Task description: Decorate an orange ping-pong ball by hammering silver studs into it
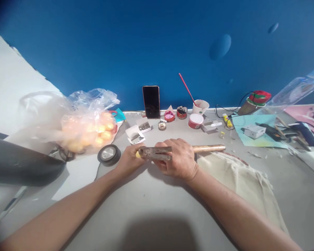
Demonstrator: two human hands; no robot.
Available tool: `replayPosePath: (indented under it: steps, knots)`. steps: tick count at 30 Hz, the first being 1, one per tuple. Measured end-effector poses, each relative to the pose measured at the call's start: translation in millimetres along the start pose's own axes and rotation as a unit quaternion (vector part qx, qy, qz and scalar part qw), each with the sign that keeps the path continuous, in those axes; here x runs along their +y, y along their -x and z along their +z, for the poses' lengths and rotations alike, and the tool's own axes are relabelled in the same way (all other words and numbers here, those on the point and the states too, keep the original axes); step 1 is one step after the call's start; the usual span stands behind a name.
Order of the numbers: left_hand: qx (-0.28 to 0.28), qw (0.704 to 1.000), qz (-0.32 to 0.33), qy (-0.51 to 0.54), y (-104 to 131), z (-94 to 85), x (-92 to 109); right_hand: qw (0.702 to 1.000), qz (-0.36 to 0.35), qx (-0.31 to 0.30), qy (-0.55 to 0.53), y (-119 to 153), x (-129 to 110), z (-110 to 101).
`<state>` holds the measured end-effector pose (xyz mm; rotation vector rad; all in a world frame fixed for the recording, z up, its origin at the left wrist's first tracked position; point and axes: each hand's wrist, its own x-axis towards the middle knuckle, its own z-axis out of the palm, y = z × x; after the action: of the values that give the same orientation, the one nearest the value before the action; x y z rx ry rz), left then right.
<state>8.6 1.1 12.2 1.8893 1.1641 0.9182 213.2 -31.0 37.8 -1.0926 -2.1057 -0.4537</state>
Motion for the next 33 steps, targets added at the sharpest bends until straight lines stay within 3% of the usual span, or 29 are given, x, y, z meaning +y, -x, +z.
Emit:
replayPosePath:
  steps: [7, 11, 15, 19, 23, 27, 33]
  knots:
    - [-0.007, 1.0, -0.005, 0.011, -0.2, 0.6, -0.5, 1.0, 0.011, 0.011, -0.009, 3.3, 9.2, -0.1]
    - [-0.008, 1.0, -0.003, 0.028, 0.4, 0.1, 1.6, 1.0, 0.017, -0.017, -0.017, 5.0, 10.3, 2.1]
    - [0.009, 0.999, -0.016, 0.041, 1.6, 1.0, 2.7, 0.999, 0.02, 0.037, -0.014, 5.2, 8.9, 2.8]
    - [0.013, 0.999, -0.023, 0.04, 2.5, 1.3, 3.3, 1.0, 0.025, -0.007, -0.01, 4.6, 8.3, 2.0]
    - [-0.002, 0.999, -0.018, 0.043, 2.9, 1.5, 3.0, 0.999, 0.05, -0.003, -0.012, 4.6, 9.4, 0.7]
    - [-0.007, 0.999, -0.011, 0.04, 3.1, 3.2, 0.3, 0.999, 0.036, -0.036, -0.014, 4.9, 9.1, 0.2]
    - [-0.017, 0.998, -0.015, 0.055, 1.8, 4.9, -1.0, 1.0, 0.023, -0.013, -0.004, 4.5, 9.9, -0.7]
